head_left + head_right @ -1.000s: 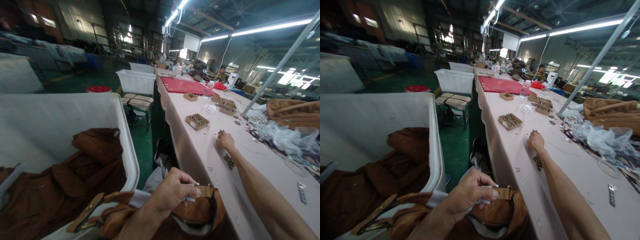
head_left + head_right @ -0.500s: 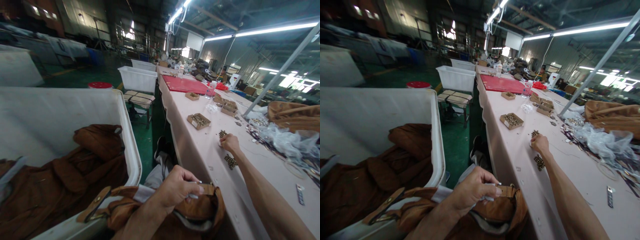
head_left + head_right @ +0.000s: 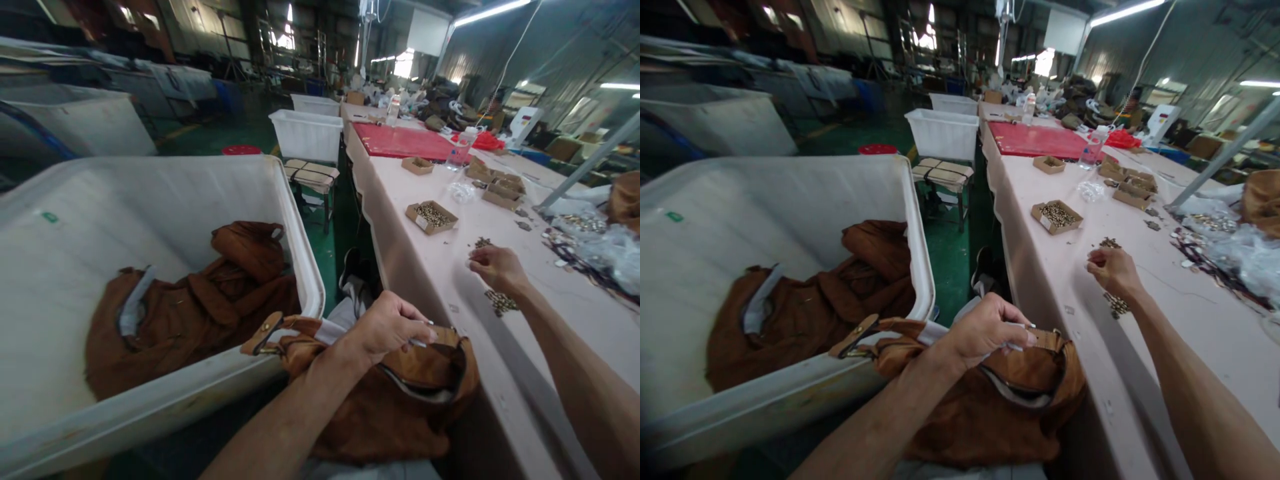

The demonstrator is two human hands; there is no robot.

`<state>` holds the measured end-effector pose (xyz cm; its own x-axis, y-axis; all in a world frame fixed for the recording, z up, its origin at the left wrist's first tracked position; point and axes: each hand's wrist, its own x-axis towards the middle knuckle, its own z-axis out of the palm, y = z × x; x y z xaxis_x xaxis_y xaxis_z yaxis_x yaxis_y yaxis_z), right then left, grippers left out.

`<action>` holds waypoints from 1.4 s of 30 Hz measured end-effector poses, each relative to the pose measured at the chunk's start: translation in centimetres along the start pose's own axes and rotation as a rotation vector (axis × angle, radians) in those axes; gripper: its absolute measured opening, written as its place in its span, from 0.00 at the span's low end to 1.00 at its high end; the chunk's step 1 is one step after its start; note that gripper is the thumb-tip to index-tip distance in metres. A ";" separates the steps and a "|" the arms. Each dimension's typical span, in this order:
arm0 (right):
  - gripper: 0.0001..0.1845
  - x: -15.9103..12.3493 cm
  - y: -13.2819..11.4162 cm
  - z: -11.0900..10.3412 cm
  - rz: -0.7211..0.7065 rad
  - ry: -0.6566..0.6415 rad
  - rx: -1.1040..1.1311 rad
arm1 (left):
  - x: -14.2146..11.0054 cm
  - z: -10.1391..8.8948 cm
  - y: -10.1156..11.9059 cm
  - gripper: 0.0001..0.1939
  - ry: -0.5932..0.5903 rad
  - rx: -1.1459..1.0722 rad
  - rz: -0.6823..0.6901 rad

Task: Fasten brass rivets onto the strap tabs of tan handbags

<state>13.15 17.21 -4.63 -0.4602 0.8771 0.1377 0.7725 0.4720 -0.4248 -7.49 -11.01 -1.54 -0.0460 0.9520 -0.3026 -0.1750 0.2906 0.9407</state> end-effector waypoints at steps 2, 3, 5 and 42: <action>0.19 -4.2 -2.2 -0.4 -0.111 -0.007 0.147 | 0.2 -0.1 -0.1 0.12 0.008 -0.006 0.016; 0.19 -6.5 -3.3 -0.6 -0.200 0.007 0.277 | 0.3 -0.1 -0.1 0.12 0.013 -0.009 0.028; 0.14 -10.8 -5.6 -1.2 -0.355 0.021 0.445 | 0.6 -0.1 -0.1 0.11 0.017 -0.021 0.047; 0.13 -14.6 -9.4 -0.3 -0.175 -0.325 0.968 | 0.3 0.4 0.2 0.12 0.009 0.042 0.164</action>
<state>12.71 -0.06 -2.38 -0.7394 0.6685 0.0795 0.0673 0.1909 -0.9793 -7.13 -10.62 -1.36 -0.0791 0.9861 -0.1461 -0.1234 0.1357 0.9830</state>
